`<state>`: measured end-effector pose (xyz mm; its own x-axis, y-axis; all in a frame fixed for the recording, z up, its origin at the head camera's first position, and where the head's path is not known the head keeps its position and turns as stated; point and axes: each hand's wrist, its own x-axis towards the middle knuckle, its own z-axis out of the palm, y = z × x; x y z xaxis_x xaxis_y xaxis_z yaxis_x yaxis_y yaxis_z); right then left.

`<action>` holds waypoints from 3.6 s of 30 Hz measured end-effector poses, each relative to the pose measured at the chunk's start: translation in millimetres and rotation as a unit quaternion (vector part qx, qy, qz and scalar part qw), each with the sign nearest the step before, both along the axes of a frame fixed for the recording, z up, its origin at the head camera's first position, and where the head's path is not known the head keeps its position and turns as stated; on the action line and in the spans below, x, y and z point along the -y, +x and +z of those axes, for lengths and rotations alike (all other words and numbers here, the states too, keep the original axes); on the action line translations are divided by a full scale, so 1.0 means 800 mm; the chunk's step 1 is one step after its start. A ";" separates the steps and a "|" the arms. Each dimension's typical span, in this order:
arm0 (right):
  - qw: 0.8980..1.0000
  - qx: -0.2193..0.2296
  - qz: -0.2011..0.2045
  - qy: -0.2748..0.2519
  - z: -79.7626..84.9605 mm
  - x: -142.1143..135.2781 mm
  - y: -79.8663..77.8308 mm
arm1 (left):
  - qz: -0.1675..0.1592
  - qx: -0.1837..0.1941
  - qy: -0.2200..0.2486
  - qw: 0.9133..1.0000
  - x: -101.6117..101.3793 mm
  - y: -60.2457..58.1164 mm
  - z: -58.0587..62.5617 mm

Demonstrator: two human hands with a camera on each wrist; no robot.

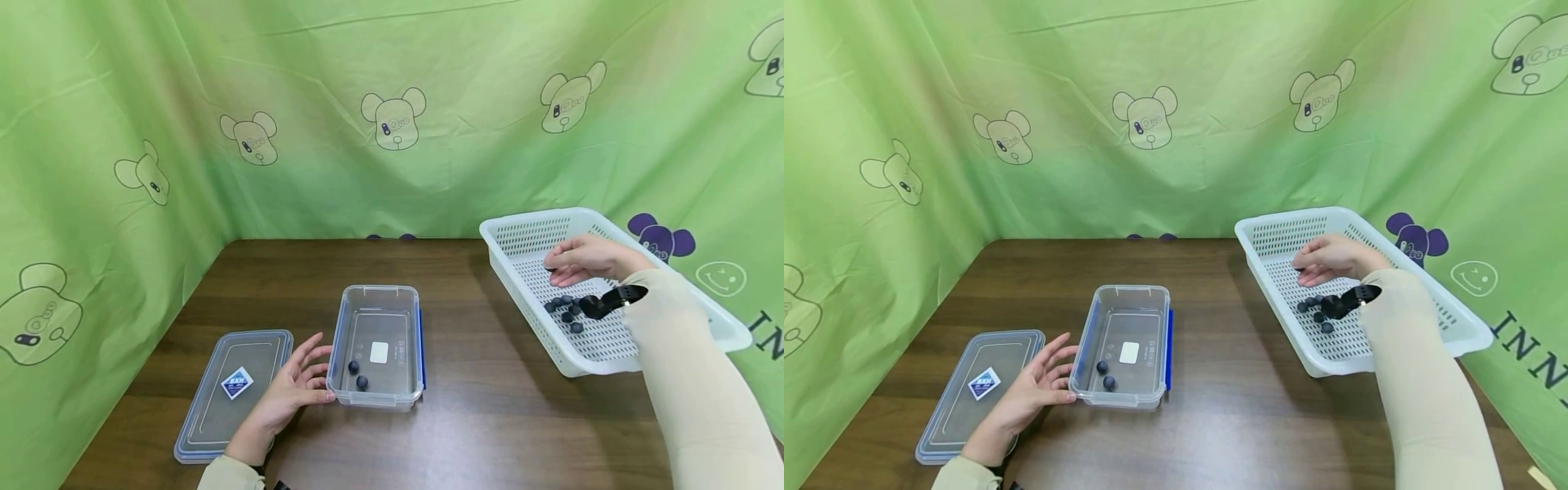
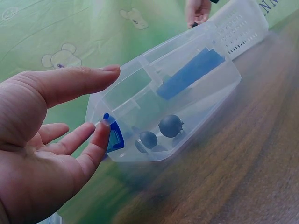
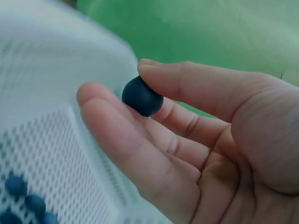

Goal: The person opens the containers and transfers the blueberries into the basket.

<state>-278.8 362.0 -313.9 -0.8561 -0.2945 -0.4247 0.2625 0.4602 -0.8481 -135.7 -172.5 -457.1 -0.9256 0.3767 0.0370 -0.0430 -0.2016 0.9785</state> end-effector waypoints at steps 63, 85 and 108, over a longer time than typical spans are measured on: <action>0.996 0.053 -0.012 0.073 -0.018 -0.038 -0.001 | -0.004 0.009 -0.002 1.000 0.000 -0.003 0.000; 0.982 -0.091 0.137 0.089 0.017 0.161 -0.008 | -0.011 -0.006 0.012 1.000 -0.001 -0.003 -0.004; 0.962 -0.016 0.261 0.080 -0.069 0.386 0.025 | -0.008 -0.008 0.010 1.000 0.000 -0.002 -0.001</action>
